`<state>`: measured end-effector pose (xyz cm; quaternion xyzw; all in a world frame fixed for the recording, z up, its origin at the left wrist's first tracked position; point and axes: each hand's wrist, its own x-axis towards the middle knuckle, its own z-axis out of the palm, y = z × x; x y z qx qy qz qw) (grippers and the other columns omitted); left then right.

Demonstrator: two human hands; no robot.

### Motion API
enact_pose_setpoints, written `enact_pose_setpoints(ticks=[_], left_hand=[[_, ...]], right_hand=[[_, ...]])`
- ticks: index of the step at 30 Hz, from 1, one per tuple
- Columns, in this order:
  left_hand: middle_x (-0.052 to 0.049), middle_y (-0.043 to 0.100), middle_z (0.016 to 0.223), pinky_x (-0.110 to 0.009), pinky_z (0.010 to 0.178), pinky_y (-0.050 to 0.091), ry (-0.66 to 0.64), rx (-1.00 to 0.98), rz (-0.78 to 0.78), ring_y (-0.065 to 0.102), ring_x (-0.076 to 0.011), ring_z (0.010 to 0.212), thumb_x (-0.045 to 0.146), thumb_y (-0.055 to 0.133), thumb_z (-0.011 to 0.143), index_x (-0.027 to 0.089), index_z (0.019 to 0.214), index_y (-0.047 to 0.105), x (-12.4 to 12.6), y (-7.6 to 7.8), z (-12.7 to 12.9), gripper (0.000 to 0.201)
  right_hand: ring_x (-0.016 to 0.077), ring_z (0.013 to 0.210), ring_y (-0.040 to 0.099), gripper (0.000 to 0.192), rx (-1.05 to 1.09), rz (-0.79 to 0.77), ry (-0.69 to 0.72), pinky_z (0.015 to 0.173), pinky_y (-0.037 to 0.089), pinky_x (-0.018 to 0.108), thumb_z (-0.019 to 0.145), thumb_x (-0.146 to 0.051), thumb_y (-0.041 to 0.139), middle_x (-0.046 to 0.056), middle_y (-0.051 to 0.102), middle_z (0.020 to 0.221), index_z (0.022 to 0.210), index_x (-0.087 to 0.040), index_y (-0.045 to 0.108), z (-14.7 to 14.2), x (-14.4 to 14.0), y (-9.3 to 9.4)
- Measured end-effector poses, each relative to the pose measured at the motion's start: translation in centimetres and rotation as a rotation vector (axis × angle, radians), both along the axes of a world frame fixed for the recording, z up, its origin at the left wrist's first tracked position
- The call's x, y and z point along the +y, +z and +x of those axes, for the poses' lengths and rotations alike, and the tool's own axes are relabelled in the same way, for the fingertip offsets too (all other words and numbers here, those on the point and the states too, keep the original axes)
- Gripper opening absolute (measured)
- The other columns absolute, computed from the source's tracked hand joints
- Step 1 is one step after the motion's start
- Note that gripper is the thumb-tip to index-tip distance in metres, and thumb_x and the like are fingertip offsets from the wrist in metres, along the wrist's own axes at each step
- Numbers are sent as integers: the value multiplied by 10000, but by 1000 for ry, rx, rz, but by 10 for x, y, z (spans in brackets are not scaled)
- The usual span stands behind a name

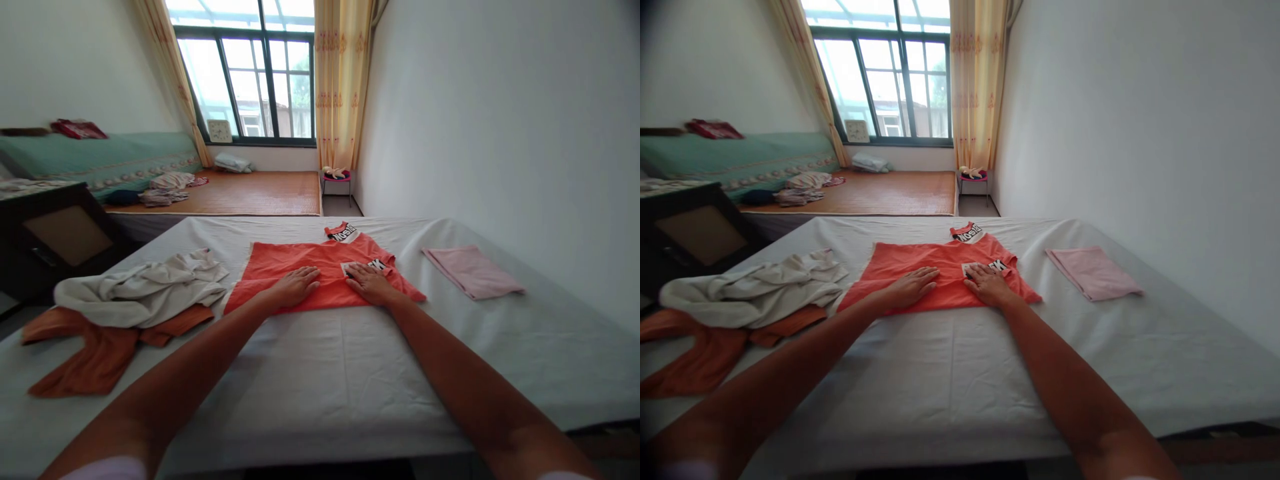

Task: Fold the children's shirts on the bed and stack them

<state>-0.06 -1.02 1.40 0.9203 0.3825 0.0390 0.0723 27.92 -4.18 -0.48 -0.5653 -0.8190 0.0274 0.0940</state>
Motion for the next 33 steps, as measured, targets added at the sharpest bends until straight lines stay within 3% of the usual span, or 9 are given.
enact_pose_setpoints(ticks=[3, 8, 13, 16, 19, 21, 22, 27, 33], left_hand=[[-22, 300, 1548, -359, 1168, 125, 99, 44, 12, 198, -170, 1442, 503, 198, 972, 264, 1466, 334, 32, -6, -10, 565], [-62, 216, 1574, -461, 1146, 172, 550, 88, 38, 188, -241, 1445, 503, 194, 956, 240, 1489, 289, 77, -16, -60, 602], [-128, 313, 1532, -550, 1078, 280, 789, 122, 65, 243, -316, 1419, 420, 242, 942, 175, 1441, 392, 96, -7, -82, 576], [-136, 364, 1506, -525, 1100, 260, 755, 118, 124, 263, -302, 1412, 317, 296, 927, 163, 1381, 480, 96, 3, -59, 513], [-25, 329, 1537, -379, 1153, 208, 441, 54, 169, 265, -178, 1417, 301, 261, 948, 257, 1423, 419, 89, 4, -22, 503], [5, 314, 1544, -369, 1153, 208, 242, 31, 104, 265, -159, 1417, 368, 218, 966, 298, 1456, 353, 84, -1, -4, 513], [1, 304, 1548, -394, 1152, 205, 222, 30, 68, 257, -174, 1422, 410, 205, 969, 305, 1463, 336, 82, -4, 0, 522], [-26, 196, 1581, -508, 1146, 155, 562, 55, 19, 161, -246, 1452, 513, 157, 957, 285, 1491, 279, 92, -16, -22, 593], [-55, 106, 1595, -505, 1149, 147, 706, 137, -41, 117, -287, 1456, 536, 141, 937, 211, 1526, 174, 102, -15, -67, 674]], right_hand=[[218, 1397, 311, 579, 2, 6, 6, 1150, 178, 410, 972, -531, 235, 35, 367, 1514, 1450, -244, 393, 1, 1, -2], [223, 1399, 306, 564, 14, -4, 23, 1148, 174, 416, 972, -529, 249, 32, 369, 1513, 1448, -263, 395, 4, 4, -3], [228, 1397, 308, 564, 40, -7, 27, 1146, 175, 419, 968, -539, 255, 24, 372, 1512, 1448, -278, 392, 4, 6, -4], [232, 1395, 310, 562, 45, -13, 29, 1145, 178, 426, 969, -535, 252, 18, 373, 1511, 1447, -276, 396, 4, 6, -3], [234, 1395, 310, 563, 47, -13, 25, 1143, 185, 430, 969, -532, 255, 20, 377, 1509, 1441, -266, 407, 3, 6, -2], [234, 1394, 312, 566, 48, -13, 23, 1144, 186, 430, 968, -535, 255, 23, 383, 1505, 1437, -261, 415, 3, 5, -1], [233, 1393, 315, 567, 50, -11, 21, 1144, 189, 429, 967, -537, 255, 23, 384, 1504, 1436, -262, 418, 3, 5, -1], [202, 1385, 333, 539, 62, 13, 37, 1144, 206, 406, 980, -502, 237, 12, 408, 1489, 1424, -268, 433, 5, 7, -2], [205, 1369, 361, 528, 69, 17, 11, 1136, 226, 407, 983, -498, 235, 6, 409, 1488, 1411, -276, 449, 5, 8, -4]])
